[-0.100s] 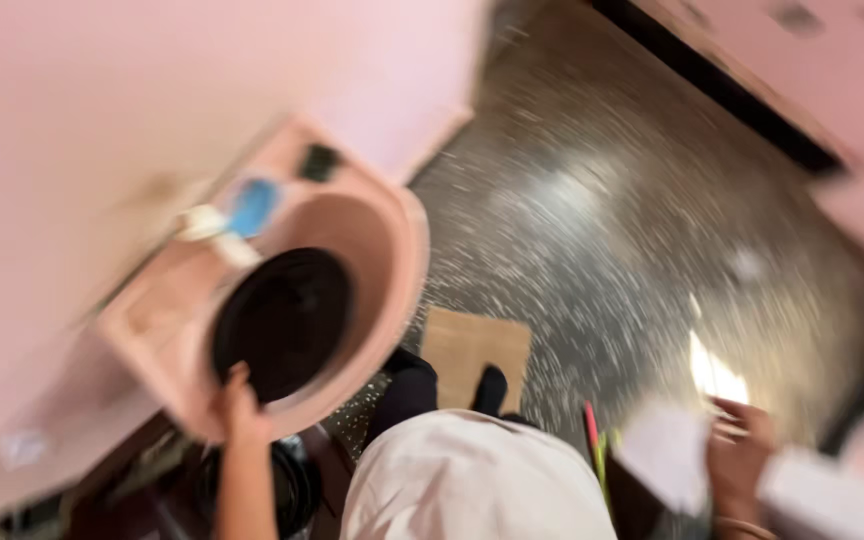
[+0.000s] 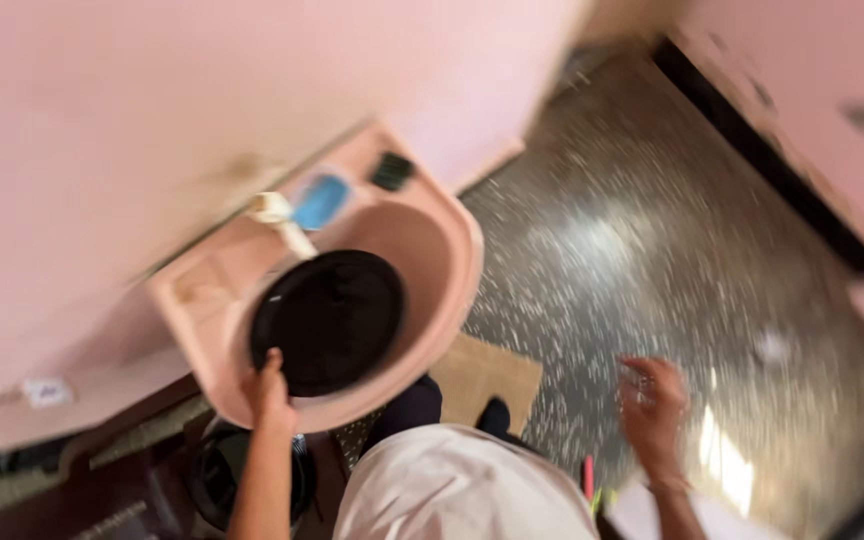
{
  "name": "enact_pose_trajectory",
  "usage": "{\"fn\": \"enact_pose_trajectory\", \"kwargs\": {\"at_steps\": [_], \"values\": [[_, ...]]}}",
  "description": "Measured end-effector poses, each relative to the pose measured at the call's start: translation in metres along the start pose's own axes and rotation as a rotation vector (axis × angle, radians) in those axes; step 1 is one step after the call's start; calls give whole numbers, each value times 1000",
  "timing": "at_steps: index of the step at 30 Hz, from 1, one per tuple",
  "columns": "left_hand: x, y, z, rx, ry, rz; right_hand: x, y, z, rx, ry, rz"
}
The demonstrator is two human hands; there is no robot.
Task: The person washes a black plate in a pink sink using a sponge and soap. They scrub both sides of the plate, rinse it under running water, and repeat the process for another plate.
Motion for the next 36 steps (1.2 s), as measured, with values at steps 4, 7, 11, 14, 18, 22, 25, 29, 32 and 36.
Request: {"fn": "enact_pose_trajectory", "kwargs": {"at_steps": [4, 7, 11, 14, 18, 22, 25, 29, 32, 36], "values": [[34, -20, -4, 72, 69, 3, 180, 157, 149, -208, 397, 61], [47, -3, -28, 73, 63, -15, 252, 238, 201, -579, 433, -158], [63, -33, -32, 176, -24, 19, 321, 270, 268, -715, 413, -337], [77, -41, -4, 72, 57, -20, 370, 263, 289, -741, 461, -397], [63, -56, 4, 137, 71, -42, 390, 261, 289, -671, 480, -291], [59, -63, 5, 143, 57, -86, 408, 236, 310, -123, 517, 88], [59, -57, -17, 127, 45, -76, 405, 256, 301, -241, 470, 230], [62, -34, -67, 112, 41, -82, 381, 280, 244, -674, 484, 74], [81, -7, -110, 69, 59, -80, 358, 265, 204, -878, 506, -188], [101, 20, -158, 70, 60, -142, 326, 231, 199, -751, 650, -31]]}}
Point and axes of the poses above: each hand's wrist, its own z-axis towards the middle knuckle, its own x-axis out of the palm, y = z × x, the point moved 9 cm from there along z, towards the middle knuckle, and after that the axes turned 2 degrees about z, right-handed, at the moved point
